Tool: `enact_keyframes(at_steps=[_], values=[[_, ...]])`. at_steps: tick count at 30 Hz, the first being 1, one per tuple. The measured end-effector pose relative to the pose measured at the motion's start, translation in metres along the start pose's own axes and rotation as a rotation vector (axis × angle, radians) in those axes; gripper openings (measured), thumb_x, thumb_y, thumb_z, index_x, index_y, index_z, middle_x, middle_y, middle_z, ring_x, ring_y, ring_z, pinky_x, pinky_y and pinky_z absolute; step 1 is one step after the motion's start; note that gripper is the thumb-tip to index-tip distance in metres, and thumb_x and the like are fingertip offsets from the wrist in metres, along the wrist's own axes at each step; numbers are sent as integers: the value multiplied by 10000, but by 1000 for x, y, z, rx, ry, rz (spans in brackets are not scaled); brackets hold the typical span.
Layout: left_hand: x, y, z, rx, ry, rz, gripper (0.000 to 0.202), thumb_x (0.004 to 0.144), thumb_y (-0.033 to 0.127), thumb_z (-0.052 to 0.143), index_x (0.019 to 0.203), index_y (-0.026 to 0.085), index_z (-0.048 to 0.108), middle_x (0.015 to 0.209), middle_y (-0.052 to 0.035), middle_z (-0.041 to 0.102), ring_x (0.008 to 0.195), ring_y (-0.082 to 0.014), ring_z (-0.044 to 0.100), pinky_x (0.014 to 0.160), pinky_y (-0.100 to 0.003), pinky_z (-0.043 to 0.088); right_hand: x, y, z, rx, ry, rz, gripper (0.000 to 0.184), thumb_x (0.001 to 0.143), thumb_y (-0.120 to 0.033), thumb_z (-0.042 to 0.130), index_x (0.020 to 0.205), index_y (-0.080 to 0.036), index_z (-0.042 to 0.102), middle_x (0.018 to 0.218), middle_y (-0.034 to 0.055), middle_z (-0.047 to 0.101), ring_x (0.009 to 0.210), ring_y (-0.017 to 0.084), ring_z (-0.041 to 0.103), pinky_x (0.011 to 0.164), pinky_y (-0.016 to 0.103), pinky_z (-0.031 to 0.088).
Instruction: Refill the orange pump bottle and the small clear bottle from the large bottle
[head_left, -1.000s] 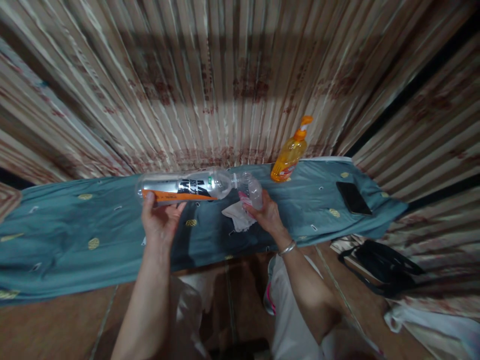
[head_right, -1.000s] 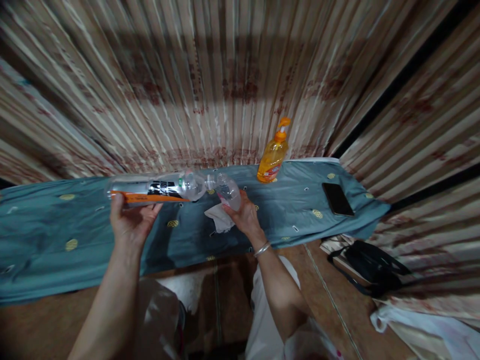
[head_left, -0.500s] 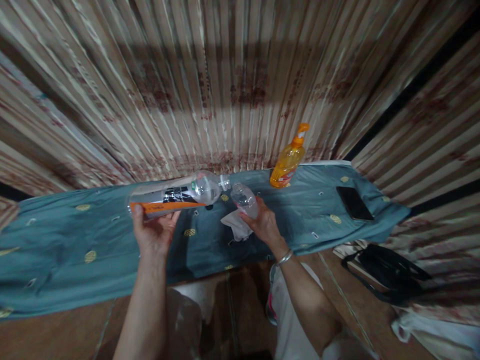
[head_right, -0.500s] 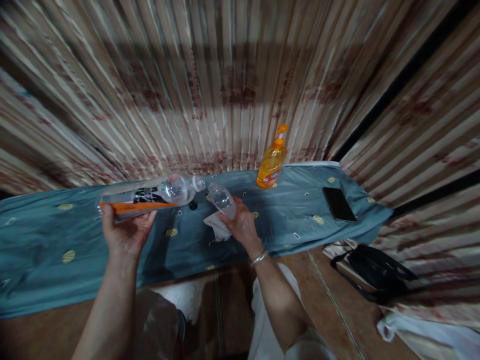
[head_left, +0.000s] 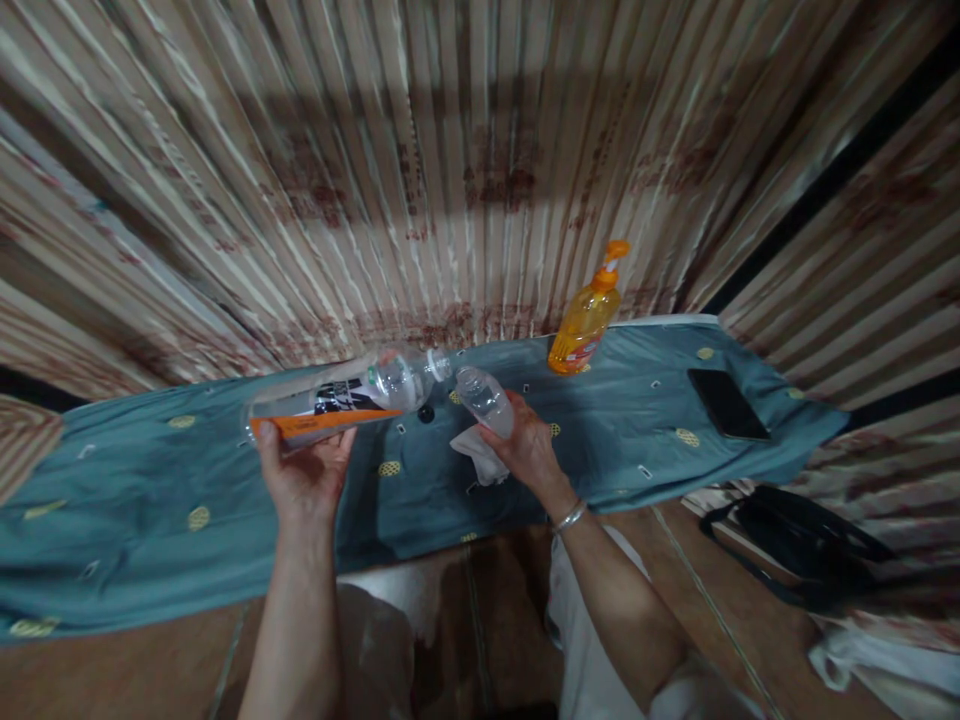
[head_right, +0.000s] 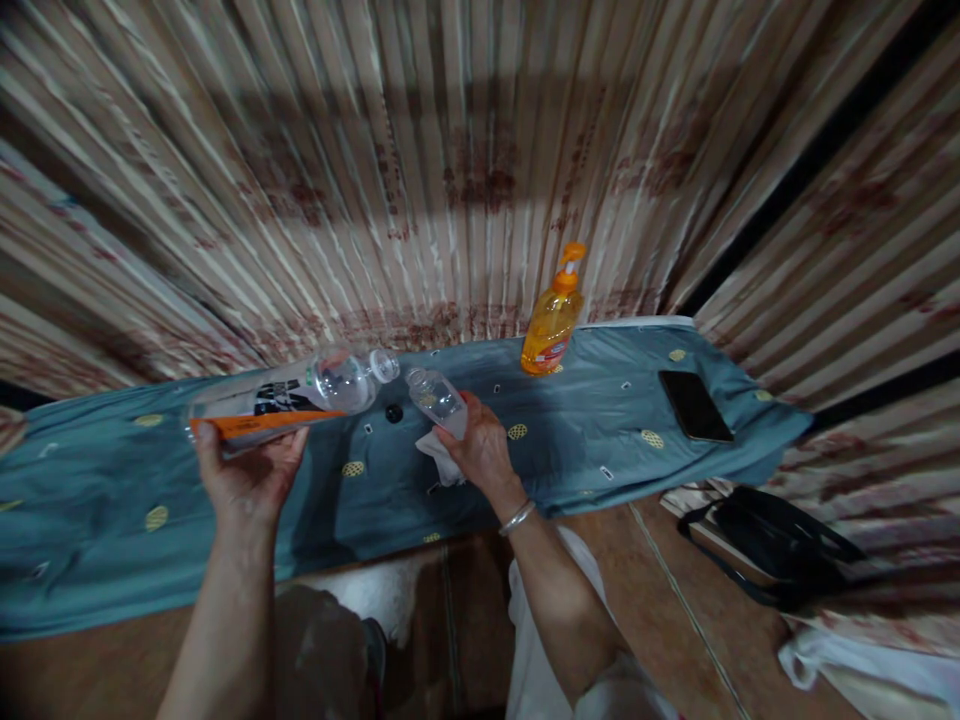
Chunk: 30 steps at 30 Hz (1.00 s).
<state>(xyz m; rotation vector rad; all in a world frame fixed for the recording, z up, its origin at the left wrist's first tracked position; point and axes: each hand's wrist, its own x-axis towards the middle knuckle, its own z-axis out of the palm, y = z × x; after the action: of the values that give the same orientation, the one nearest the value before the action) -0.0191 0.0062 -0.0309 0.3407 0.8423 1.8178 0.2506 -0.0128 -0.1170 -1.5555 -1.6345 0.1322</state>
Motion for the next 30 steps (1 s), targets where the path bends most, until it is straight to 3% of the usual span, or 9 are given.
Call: enact_keyframes(at_steps=[6,14,20,26,30], values=[[0,1,-3,5,21,0,306,915,484,639,1086,242,716,1065,-72,789,1088,-276,735,919,-445,630,2,-2,10,-38,77,-40,582,879,-417,780,1337,-122,575,1168,199,765,1049,338,755,933,491,626],[-3,2,-2,30,6,38,340,880,497,687,1091,232,723,1062,-76,791,1143,-295,718,1044,-504,566,3,-6,14,-66,48,-25,596,870,-380,806,1344,-108,568,1170,208,754,1079,340,739,941,485,615],[-1,3,-6,89,4,56,300,831,494,718,1014,256,723,1111,-70,781,1174,-297,705,1019,-465,585,3,-7,15,-85,32,-8,600,859,-368,817,1351,-134,565,1165,198,753,1059,343,736,939,503,616],[-3,4,-5,50,-37,76,397,735,475,835,1026,239,703,1118,-72,775,1252,-303,656,1074,-482,537,1,-3,16,-74,37,-14,590,903,-421,757,1368,-124,546,1190,212,746,1079,351,736,966,516,606],[-2,4,-6,52,-41,66,357,759,463,809,1018,243,702,1119,-68,776,1240,-291,656,1047,-467,554,1,-2,16,-60,53,-11,572,916,-446,733,1358,-129,554,1188,208,747,1075,347,736,962,516,608]])
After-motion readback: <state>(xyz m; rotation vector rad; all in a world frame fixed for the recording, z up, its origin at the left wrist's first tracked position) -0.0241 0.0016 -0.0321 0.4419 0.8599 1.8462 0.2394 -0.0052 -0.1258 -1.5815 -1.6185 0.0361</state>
